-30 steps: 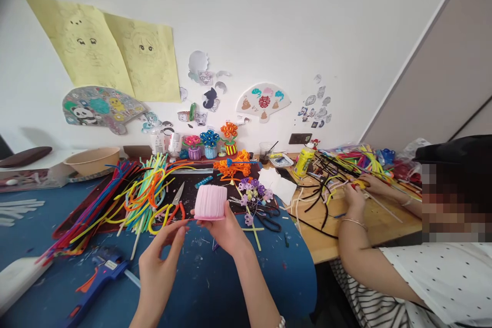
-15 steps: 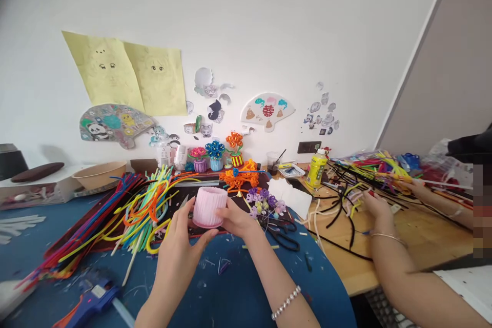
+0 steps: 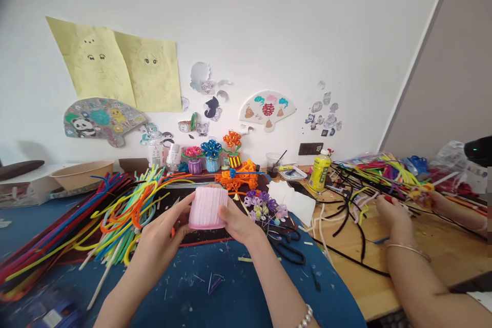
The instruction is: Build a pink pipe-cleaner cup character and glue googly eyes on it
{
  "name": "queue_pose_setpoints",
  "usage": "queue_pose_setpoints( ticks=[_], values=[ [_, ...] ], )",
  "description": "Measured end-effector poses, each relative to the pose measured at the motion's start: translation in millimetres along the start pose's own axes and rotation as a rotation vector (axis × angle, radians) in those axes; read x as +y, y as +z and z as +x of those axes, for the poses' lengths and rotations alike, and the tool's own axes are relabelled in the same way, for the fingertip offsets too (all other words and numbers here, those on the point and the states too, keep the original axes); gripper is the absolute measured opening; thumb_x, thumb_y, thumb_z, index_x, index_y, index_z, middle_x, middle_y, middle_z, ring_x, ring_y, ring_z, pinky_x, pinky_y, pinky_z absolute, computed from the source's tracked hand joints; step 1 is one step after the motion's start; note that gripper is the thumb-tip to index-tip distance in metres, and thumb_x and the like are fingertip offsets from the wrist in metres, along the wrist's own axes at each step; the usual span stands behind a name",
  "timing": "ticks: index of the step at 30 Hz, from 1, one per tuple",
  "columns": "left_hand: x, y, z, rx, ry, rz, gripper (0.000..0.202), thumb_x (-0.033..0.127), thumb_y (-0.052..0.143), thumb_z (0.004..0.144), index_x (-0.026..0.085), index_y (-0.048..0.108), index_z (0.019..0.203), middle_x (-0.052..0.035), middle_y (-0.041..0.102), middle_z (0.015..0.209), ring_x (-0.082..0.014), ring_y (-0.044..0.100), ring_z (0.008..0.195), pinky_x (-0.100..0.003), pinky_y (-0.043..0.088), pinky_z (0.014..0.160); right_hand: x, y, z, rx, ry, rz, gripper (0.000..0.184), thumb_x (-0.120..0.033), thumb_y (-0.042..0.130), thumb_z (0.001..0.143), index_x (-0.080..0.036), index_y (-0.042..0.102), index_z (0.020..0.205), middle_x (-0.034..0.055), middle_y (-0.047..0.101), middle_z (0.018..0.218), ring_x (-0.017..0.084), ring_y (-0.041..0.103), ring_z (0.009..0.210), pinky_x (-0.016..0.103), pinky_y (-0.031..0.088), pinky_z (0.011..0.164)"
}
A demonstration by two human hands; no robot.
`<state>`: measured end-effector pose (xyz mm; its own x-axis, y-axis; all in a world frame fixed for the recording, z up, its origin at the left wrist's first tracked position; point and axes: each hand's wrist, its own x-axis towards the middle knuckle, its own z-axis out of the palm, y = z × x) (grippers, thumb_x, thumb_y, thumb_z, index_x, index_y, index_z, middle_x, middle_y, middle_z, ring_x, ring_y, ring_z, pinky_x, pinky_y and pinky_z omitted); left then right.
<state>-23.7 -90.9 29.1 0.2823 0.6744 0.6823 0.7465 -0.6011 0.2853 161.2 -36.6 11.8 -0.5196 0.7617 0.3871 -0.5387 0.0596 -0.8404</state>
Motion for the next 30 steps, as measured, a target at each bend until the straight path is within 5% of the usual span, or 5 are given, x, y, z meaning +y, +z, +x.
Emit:
queue_pose_setpoints(
  ticks=[7, 15, 25, 30],
  values=[
    [7, 3.4, 3, -0.141, -0.260, -0.159, 0.064, 0.037, 0.061, 0.084, 0.029, 0.036, 0.142, -0.0080, 0.070, 0.114, -0.0256, 0.067, 0.095, -0.035, 0.052, 0.075, -3, 2, -5, 0.082, -0.015, -0.121, 0.071, -0.072, 0.059, 0.076, -0.029, 0.049, 0.132, 0.0088, 0.058, 0.128, 0.025, 0.055, 0.116, 0.038, 0.047, 0.093],
    [8, 1.1, 2, -0.136, -0.277, -0.271, 0.063, 0.036, 0.065, 0.082, 0.026, 0.041, 0.140, -0.0093, 0.068, 0.118, -0.0256, 0.066, 0.097, -0.036, 0.051, 0.080, -7, 3, -9, 0.083, 0.009, -0.137, 0.062, -0.063, 0.061, 0.083, -0.032, 0.049, 0.135, 0.0062, 0.056, 0.133, 0.022, 0.054, 0.116, 0.036, 0.045, 0.096],
    [3, -13.0, 0, -0.087, -0.304, -0.530, 0.051, 0.046, 0.040, 0.095, 0.018, 0.050, 0.137, -0.0056, 0.073, 0.084, -0.0209, 0.066, 0.076, -0.029, 0.051, 0.068, -7, 7, -7, -0.024, 0.007, -0.137, 0.079, -0.050, 0.082, 0.068, -0.025, 0.050, 0.136, 0.0115, 0.062, 0.123, 0.023, 0.062, 0.091, 0.026, 0.050, 0.057],
    [1, -9.8, 0, -0.063, -0.303, -0.480, 0.047, 0.044, 0.047, 0.093, 0.019, 0.054, 0.131, -0.0107, 0.070, 0.113, -0.0198, 0.067, 0.083, -0.030, 0.053, 0.073, -1, 2, -3, 0.129, -0.096, -0.216, 0.083, -0.044, 0.091, 0.056, -0.026, 0.056, 0.129, 0.0093, 0.059, 0.129, 0.027, 0.057, 0.111, 0.034, 0.050, 0.086]
  ],
)
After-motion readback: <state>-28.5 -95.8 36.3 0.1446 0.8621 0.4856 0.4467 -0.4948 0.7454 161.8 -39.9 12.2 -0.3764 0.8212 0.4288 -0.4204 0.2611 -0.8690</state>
